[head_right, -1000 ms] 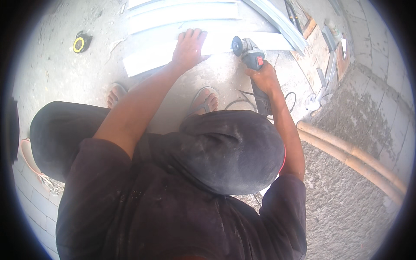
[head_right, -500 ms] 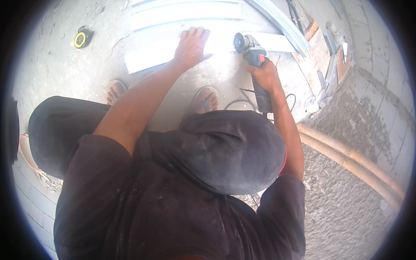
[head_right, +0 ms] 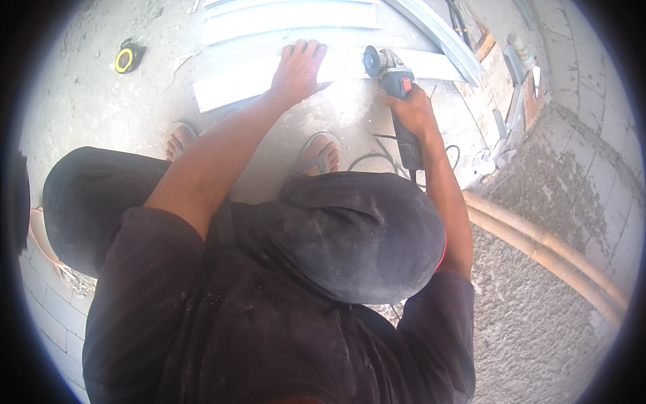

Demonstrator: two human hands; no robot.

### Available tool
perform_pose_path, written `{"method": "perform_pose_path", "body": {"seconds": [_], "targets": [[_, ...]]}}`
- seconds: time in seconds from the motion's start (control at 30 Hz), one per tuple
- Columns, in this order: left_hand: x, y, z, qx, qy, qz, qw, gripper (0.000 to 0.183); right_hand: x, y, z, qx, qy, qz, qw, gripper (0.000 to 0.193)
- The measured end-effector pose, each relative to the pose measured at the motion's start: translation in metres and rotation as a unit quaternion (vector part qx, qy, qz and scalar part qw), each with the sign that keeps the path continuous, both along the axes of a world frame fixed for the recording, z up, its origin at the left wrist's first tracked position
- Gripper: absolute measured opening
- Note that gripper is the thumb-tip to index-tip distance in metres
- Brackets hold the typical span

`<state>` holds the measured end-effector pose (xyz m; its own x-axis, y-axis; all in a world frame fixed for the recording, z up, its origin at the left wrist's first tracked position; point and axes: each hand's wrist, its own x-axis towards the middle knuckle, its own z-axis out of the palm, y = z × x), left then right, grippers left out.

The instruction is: The person measures and marks metal strips with a tape measure and marker, then uses an angle grinder to cut the strips into smaller pieces. The person arranges the cut pieces on the floor.

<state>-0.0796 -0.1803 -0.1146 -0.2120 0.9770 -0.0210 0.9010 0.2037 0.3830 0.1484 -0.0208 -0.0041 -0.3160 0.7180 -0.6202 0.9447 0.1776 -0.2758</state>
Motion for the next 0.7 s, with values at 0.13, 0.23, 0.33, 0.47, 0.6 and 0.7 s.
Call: {"method": "perform_pose_path", "body": {"seconds": [0.13,0.23,0.33,0.47,0.6,0.7], "targets": [[0.000,-0.001,-0.003,0.016,0.003,0.005,1.000,0.071,-0.009,-0.001,0.008,-0.006,0.017,0.001,1.000,0.060],[0.002,0.000,-0.002,0.011,0.003,-0.001,1.000,0.071,-0.008,0.006,0.004,0.006,0.004,-0.004,1.000,0.059],[-0.001,0.001,-0.002,-0.001,-0.002,-0.001,1.000,0.071,-0.012,0.012,0.002,-0.014,-0.015,-0.003,1.000,0.060],[0.000,0.000,-0.004,0.009,-0.003,0.000,1.000,0.072,-0.010,0.005,0.005,-0.014,0.019,0.000,1.000,0.062],[0.000,0.000,-0.003,0.017,0.000,-0.004,1.000,0.072,-0.009,0.006,0.002,-0.007,-0.020,-0.003,1.000,0.064],[-0.002,-0.001,-0.007,0.032,-0.024,0.003,0.999,0.071,-0.014,0.004,0.007,-0.001,-0.007,0.001,1.000,0.067]]}}
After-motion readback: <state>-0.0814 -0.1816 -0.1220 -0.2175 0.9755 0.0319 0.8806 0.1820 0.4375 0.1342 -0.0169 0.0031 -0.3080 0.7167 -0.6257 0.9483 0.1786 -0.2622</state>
